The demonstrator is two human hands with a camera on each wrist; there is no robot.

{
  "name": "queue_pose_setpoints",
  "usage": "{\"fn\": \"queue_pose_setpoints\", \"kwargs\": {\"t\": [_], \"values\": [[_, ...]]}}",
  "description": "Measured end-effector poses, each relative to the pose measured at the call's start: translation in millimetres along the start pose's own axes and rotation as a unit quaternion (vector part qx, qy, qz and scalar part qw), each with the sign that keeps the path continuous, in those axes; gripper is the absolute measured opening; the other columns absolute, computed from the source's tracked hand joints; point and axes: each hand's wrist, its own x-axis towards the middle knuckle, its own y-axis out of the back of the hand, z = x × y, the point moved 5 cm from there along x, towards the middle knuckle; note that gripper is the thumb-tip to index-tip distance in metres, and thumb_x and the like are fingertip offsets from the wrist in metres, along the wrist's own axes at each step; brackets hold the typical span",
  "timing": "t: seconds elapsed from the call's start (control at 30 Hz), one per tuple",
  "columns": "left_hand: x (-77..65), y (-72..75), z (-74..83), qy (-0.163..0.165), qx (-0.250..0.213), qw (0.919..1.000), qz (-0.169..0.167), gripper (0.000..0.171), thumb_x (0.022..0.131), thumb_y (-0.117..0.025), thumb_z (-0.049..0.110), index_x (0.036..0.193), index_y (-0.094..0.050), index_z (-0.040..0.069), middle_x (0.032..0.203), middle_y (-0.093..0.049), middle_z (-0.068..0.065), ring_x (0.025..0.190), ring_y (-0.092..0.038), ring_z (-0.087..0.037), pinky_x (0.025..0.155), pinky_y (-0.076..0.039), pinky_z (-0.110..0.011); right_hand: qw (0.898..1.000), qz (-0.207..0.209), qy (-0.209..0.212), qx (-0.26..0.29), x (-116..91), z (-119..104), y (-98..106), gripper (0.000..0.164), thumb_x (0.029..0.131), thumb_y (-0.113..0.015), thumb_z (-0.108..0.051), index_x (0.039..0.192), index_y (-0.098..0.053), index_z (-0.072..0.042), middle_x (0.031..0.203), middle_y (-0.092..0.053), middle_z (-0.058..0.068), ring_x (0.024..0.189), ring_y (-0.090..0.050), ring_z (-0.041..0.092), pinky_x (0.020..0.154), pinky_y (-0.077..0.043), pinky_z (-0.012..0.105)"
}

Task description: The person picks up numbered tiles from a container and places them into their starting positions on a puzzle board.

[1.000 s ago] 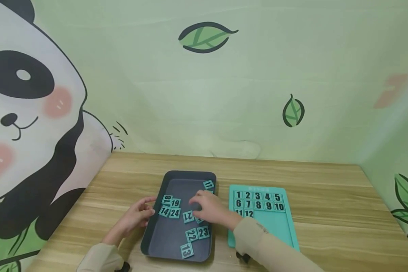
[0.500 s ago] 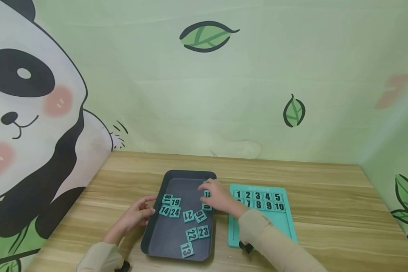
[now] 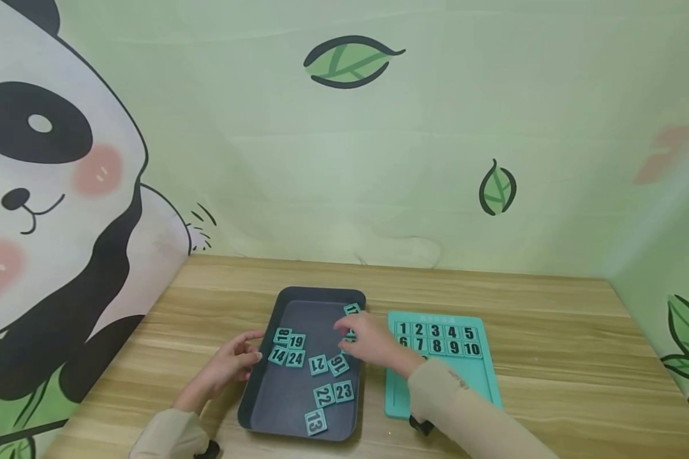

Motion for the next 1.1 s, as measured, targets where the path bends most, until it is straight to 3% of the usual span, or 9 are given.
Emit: {"fn": "queue_pose_setpoints", "kwargs": {"t": [0.3,0.67,0.93,1.1], "values": [[-0.2,-0.1,-0.2,0.004,-0.008,1.0,-0.003,0.047,0.082,-0.052,0.003,0.128,-0.042,0.006,0.084,-0.047,-0.005,0.065,-0.047,-0.013,0.054,-0.043,-0.025,0.996,-0.069,0.052,-0.037,-19,-22,-21,0.027,0.075,-0.065,-0.018,0.1,-0.062,-0.01,0.079,-0.058,-0.006,0.078,-0.052,0.011,0.067,-0.043,0.021],[-0.1,-0.3,0.0,0.004,-0.007,1.0,-0.002,0.047,0.083,-0.052,0.002,0.128,-0.041,0.006,0.084,-0.046,-0.005,0.063,-0.046,-0.013,0.053,-0.042,-0.025,0.982,-0.183,0.051,-0.012,-34,-42,-48,0.01,0.075,-0.064,-0.019,0.084,-0.061,-0.015,0.066,-0.054,-0.014,0.058,-0.045,-0.004,0.056,-0.039,0.013],[0.3,0.7,-2.2,0.002,-0.002,1.0,-0.004,0.047,0.083,-0.052,0.003,0.129,-0.041,0.006,0.084,-0.046,-0.005,0.063,-0.047,-0.013,0.053,-0.043,-0.025,0.971,-0.209,0.079,-0.08,-39,-51,-62,0.01,0.076,-0.063,-0.024,0.085,-0.066,-0.019,0.064,-0.052,-0.015,0.058,-0.043,-0.004,0.057,-0.036,0.012],[0.6,0.4,-1.6,0.008,-0.002,1.0,0.001,0.047,0.083,-0.052,0.002,0.128,-0.041,0.006,0.084,-0.047,-0.006,0.065,-0.048,-0.014,0.053,-0.043,-0.025,0.966,-0.206,0.103,-0.12,-38,-54,-68,0.017,0.078,-0.061,-0.028,0.091,-0.067,-0.019,0.073,-0.058,-0.014,0.066,-0.048,-0.003,0.064,-0.04,0.014]]}}
